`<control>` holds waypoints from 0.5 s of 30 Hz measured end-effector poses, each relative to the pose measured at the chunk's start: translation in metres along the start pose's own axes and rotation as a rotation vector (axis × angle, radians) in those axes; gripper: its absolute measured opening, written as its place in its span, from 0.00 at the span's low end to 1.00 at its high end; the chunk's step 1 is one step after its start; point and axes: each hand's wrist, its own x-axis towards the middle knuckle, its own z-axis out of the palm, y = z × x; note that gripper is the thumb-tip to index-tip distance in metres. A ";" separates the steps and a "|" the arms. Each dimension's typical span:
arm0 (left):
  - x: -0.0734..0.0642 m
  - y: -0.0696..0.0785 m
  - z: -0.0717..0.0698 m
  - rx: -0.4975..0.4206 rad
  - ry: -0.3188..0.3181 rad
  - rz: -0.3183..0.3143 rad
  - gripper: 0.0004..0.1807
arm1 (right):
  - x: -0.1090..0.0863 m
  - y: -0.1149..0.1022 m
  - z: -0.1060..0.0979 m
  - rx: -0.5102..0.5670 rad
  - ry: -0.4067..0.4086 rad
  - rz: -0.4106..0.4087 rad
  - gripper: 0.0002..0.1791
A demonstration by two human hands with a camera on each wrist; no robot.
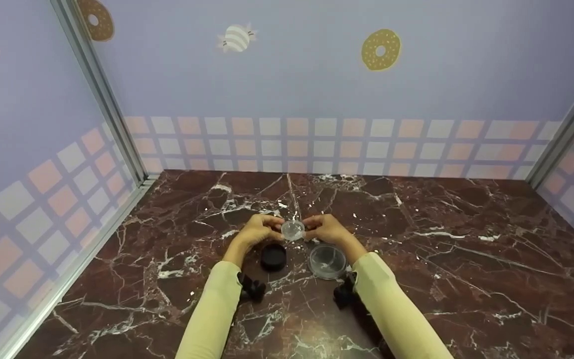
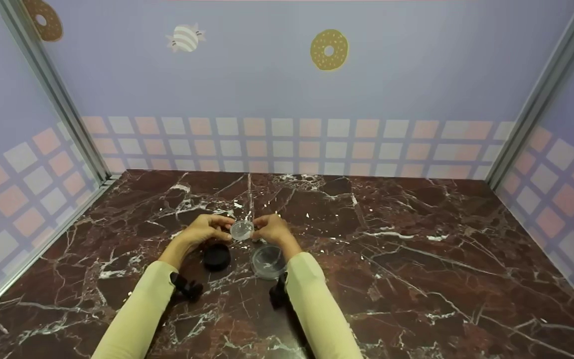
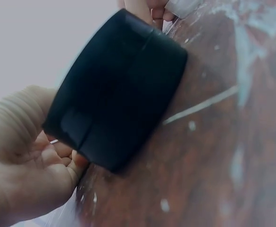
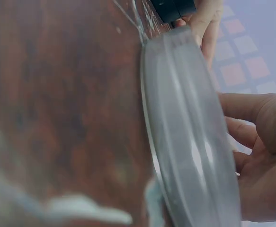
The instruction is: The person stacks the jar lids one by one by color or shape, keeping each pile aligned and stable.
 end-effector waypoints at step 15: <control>-0.002 0.003 0.001 0.061 -0.033 0.012 0.22 | 0.001 0.002 0.002 0.049 0.011 0.003 0.19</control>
